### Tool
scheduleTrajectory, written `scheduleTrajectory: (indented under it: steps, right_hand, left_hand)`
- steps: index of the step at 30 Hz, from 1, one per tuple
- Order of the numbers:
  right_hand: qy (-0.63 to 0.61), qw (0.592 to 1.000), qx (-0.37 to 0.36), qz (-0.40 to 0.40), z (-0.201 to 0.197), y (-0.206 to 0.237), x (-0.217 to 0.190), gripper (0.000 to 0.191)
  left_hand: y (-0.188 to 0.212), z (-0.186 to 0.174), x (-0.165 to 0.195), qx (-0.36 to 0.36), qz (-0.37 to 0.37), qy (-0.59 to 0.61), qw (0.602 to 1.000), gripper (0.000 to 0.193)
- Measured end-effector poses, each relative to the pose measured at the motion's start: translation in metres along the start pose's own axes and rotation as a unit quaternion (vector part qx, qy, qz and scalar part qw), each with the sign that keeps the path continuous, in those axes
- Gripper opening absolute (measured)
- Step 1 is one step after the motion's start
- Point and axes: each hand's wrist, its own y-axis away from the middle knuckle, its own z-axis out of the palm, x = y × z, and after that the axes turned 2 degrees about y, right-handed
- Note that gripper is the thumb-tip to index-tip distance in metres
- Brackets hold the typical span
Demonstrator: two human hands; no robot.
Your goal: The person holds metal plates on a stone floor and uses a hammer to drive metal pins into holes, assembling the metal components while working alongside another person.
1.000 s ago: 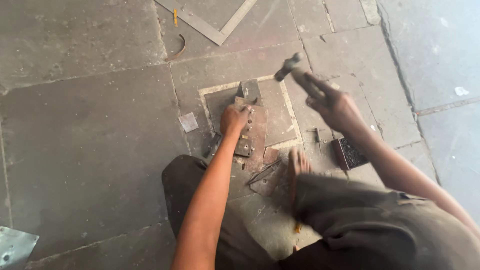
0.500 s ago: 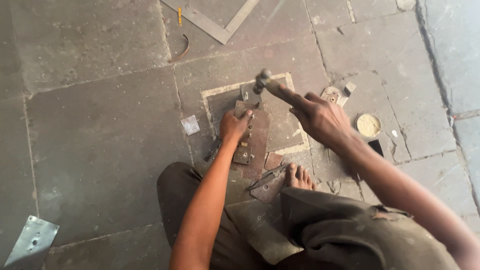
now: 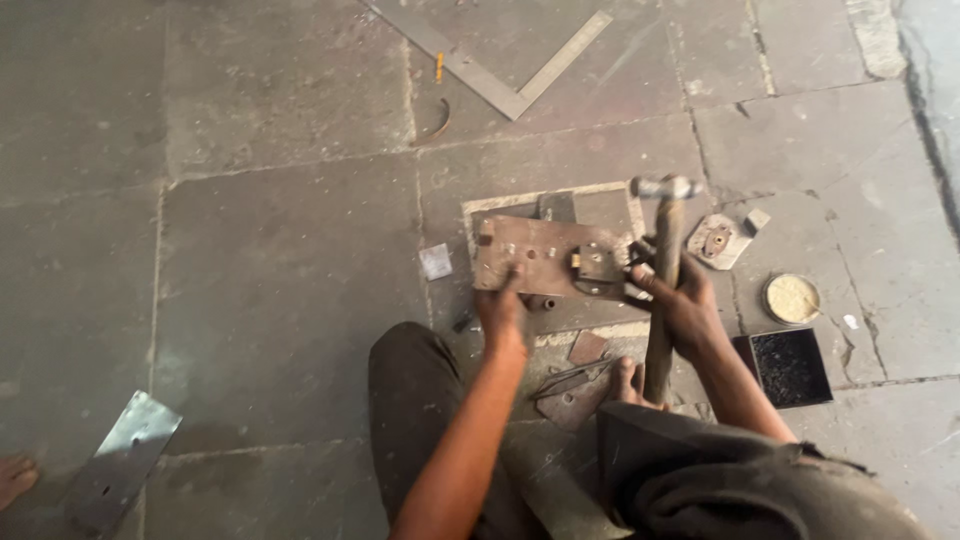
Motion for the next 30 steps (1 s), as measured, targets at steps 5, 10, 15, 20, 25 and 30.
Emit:
scheduleTrajectory:
  steps: [5,10,15,20,25,30]
  right_hand:
    - [0.027,0.998,0.050,0.022,0.011,0.003,-0.005,0.076]
    - [0.035,0.993,0.075,0.080,0.010,0.013,0.014,0.071]
    - [0.042,0.995,0.036,0.078,0.008,0.022,0.023,0.068]
    - [0.019,0.997,0.050,0.054,-0.004,0.023,0.007,0.069]
    - [0.008,0.998,0.053,0.010,-0.012,0.016,-0.003,0.062]
    - [0.036,0.997,0.061,0.025,-0.020,0.013,-0.013,0.059]
  left_hand:
    - [0.058,-0.015,0.020,-0.029,-0.001,0.005,1.000,0.050]
    - [0.064,-0.062,0.044,-0.152,-0.064,-0.128,0.978,0.050]
    - [0.051,-0.082,0.053,-0.171,-0.012,-0.206,0.963,0.051]
    - [0.032,-0.081,0.072,-0.214,0.158,-0.258,0.929,0.036]
    - [0.040,-0.059,0.068,-0.186,0.196,-0.366,0.891,0.026]
    - [0.057,-0.051,0.067,-0.180,0.305,-0.404,0.843,0.032]
